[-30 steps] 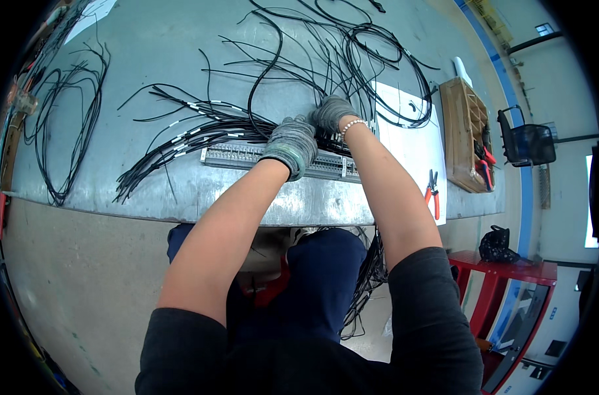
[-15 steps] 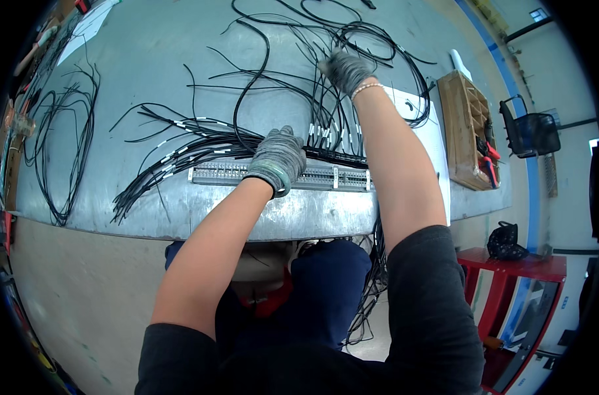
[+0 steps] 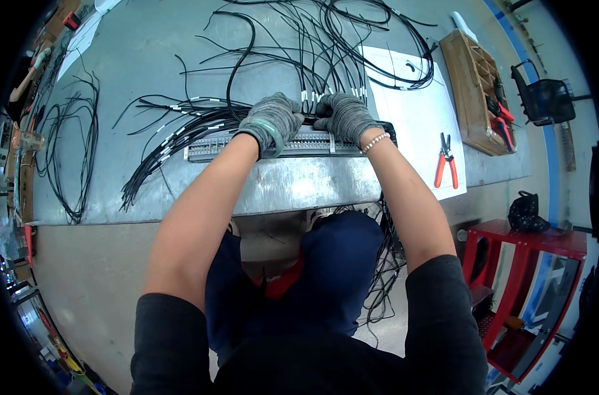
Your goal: The person sits at a metal workbench and repeatedly picks up black wires, aligns them, and places them into a long gray terminal block. The person wears gloves and continues the repetitive insertion process throughout the clip.
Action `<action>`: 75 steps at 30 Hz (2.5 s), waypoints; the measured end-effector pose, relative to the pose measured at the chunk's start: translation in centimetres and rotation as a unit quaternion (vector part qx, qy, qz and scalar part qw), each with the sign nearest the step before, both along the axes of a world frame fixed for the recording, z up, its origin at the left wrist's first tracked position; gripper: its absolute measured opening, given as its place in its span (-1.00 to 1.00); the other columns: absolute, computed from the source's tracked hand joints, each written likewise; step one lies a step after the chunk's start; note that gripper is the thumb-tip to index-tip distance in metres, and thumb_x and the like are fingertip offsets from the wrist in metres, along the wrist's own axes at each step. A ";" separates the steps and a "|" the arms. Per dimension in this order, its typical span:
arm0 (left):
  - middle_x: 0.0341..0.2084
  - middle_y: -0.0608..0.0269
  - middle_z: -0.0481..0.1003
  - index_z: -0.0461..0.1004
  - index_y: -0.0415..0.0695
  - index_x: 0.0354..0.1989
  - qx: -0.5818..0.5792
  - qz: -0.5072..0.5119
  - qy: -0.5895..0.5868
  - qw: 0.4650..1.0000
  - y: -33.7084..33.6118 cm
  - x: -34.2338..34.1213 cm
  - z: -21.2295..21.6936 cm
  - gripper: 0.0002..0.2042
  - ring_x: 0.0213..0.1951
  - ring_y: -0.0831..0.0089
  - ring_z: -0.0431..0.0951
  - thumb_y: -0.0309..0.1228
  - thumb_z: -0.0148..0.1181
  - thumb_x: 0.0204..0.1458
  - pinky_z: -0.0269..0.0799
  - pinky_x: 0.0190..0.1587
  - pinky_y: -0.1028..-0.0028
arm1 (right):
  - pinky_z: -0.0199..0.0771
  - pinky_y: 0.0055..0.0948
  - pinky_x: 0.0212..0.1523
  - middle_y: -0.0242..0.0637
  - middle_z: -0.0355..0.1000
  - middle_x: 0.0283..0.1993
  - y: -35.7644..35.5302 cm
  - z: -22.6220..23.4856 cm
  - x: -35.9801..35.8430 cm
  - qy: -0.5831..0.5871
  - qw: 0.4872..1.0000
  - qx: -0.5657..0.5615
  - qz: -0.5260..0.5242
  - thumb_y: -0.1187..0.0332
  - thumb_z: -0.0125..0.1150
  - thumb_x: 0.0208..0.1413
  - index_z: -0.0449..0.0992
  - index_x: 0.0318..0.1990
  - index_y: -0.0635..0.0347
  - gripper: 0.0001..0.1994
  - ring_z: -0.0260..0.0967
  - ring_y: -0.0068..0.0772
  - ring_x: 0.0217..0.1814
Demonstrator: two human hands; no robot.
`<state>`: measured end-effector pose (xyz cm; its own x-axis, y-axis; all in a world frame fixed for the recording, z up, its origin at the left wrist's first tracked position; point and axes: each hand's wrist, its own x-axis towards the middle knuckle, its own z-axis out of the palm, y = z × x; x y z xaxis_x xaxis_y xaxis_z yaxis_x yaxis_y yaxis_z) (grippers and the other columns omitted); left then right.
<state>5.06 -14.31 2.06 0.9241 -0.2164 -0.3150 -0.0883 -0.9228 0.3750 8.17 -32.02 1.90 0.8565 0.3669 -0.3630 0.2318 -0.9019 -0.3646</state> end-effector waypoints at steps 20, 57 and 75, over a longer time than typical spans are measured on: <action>-0.20 -0.09 0.44 0.53 -0.22 -0.17 0.161 -0.218 0.020 0.962 -0.3 2.3 -0.3 -0.67 -0.06 0.03 0.41 -0.23 0.01 0.07 0.29 0.08 0.23 | 0.43 -0.23 0.05 -0.13 0.52 -0.10 3.3 -0.4 -3.2 -0.078 0.994 0.023 -0.069 0.19 0.17 0.03 0.61 -0.17 0.06 -0.74 0.44 -0.15 0.03; -0.40 0.21 0.54 0.49 -0.24 -0.10 -0.094 -0.182 0.157 0.966 1.3 4.9 3.8 -0.71 -0.33 0.45 0.48 -0.47 0.18 -0.03 0.38 -0.09 0.47 | 0.45 -0.25 -0.04 -0.11 0.50 -0.20 1.0 0.7 -4.2 -0.131 0.959 0.222 -0.121 0.26 0.27 -0.08 0.61 -0.31 0.06 -0.82 0.46 -0.15 -0.09; -0.71 0.44 0.34 0.46 -0.10 -0.38 -0.158 0.019 0.281 0.947 -0.1 4.1 5.2 -0.86 -0.70 0.67 0.26 -0.38 0.28 -0.06 0.10 -0.65 0.60 | 0.41 -0.27 0.02 -0.19 0.48 -0.18 1.2 0.7 -4.1 -0.128 0.967 0.171 -0.141 0.33 0.36 -0.08 0.51 -0.17 0.11 -0.72 0.45 -0.20 -0.08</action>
<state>9.12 -14.39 7.27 0.6391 -0.3519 -0.6839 0.2374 -0.7556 0.6105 4.10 -30.81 2.55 0.9856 0.1672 -0.0249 0.1167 -0.7794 -0.6156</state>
